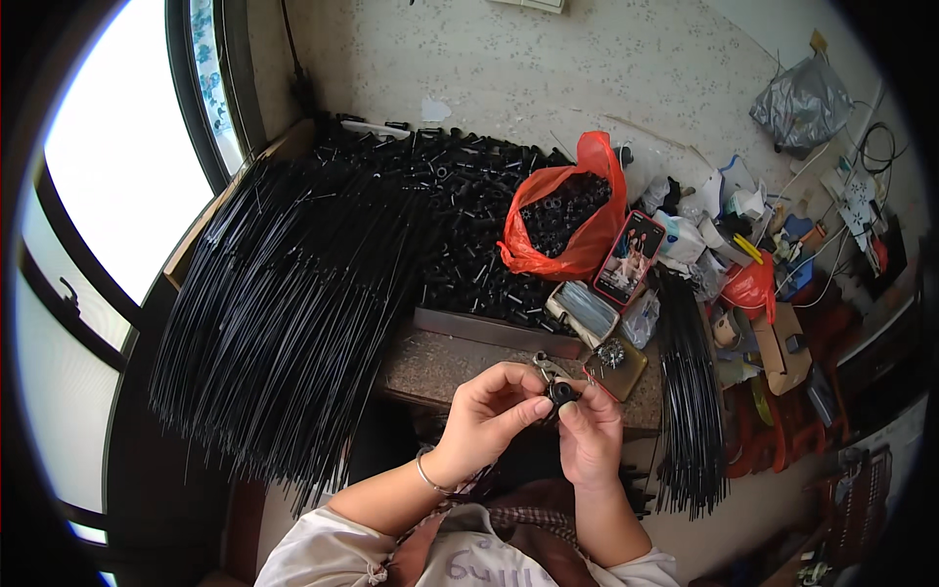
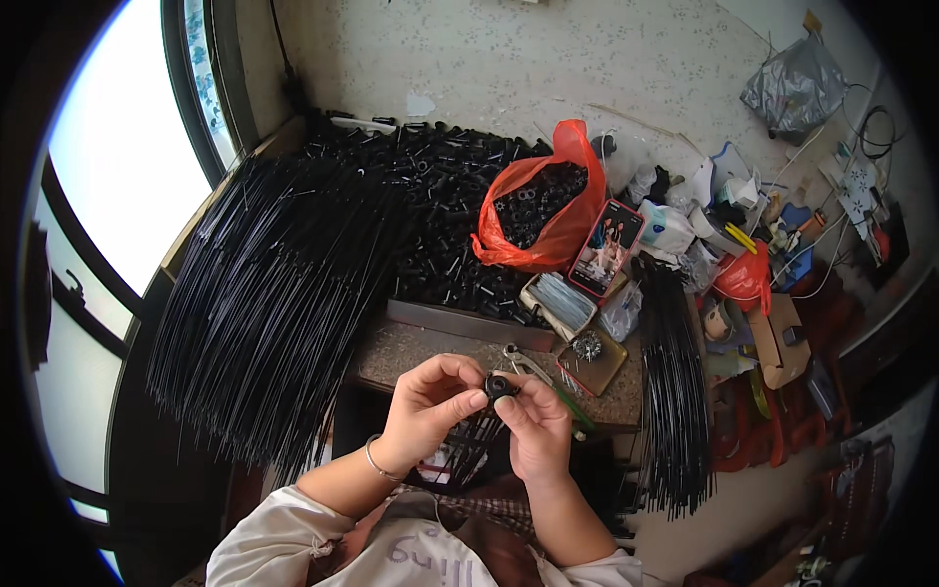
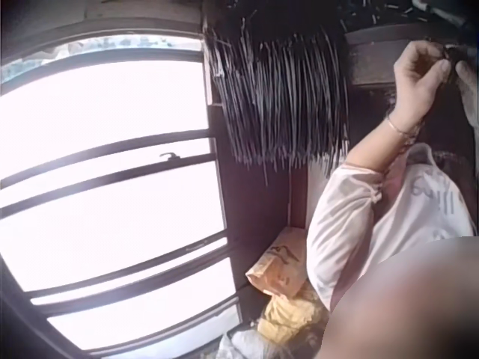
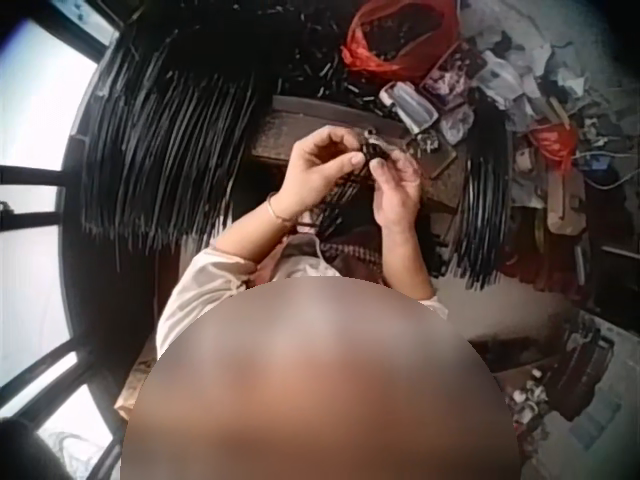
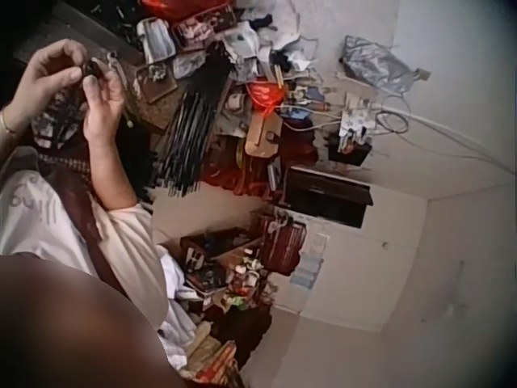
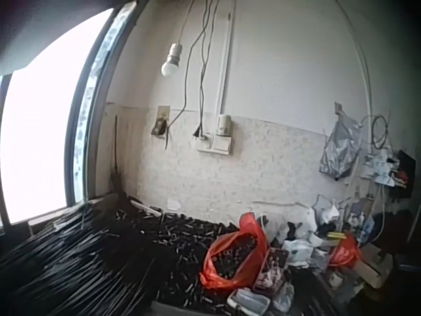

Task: Bundling black rods and securing them using a connector and pliers.

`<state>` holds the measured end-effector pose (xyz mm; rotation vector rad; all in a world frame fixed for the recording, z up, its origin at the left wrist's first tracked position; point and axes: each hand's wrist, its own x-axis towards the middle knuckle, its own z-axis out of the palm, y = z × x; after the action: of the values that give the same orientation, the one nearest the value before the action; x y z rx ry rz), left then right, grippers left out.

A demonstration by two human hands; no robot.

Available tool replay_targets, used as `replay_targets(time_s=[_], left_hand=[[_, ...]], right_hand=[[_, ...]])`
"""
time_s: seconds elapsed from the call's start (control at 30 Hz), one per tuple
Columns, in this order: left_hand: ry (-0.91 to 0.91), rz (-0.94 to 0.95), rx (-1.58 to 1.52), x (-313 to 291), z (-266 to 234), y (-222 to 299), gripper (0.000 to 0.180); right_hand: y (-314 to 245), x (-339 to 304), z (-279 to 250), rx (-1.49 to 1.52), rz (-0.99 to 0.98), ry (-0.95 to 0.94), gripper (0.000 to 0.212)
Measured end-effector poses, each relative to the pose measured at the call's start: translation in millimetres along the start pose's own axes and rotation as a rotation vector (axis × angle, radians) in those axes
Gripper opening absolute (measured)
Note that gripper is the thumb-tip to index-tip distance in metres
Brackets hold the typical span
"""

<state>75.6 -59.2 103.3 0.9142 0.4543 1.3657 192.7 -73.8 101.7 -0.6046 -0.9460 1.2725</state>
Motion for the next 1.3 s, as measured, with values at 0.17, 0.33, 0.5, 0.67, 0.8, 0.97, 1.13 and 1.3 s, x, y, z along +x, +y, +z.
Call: replay_targets(time_s=[0.17,0.33,0.5,0.67,0.8,0.97,1.13,1.3], left_hand=[[-0.19,0.145,0.346,-1.3,-11.7,6.2,0.012],[-0.163,0.092,0.227,-4.2,-14.4,5.5,0.014],[-0.217,0.042,0.128,-7.9,-18.5,4.8,0.018],[-0.193,0.465,0.879,-6.8,-14.7,12.3,0.025],[-0.415,0.179,0.508,-5.0,-21.4,11.6,0.034],[-0.628,-0.148,0.103,-16.0,-26.9,10.3,0.056],[-0.354,-0.155,-0.003,-16.4,-32.3,10.8,0.036],[-0.253,0.101,0.346,-10.4,-22.6,9.1,0.029]], right_hand=[[-13.6,-2.4,4.8,-0.459,-0.081,-0.044,0.018],[-7.5,-3.1,4.0,-0.366,-0.076,-0.056,0.019],[-3.8,-1.2,3.5,-0.354,-0.066,-0.14,0.016],[4.4,2.7,-3.3,0.125,0.215,-0.14,0.017],[12.9,6.0,1.5,-0.152,-0.08,-0.21,0.034],[-4.2,-1.7,7.4,-0.284,0.084,-0.24,0.067],[-23.0,-1.2,18.6,-1.263,-0.779,-0.234,0.043],[-36.5,4.0,25.9,-1.397,-0.795,-0.302,0.02]])
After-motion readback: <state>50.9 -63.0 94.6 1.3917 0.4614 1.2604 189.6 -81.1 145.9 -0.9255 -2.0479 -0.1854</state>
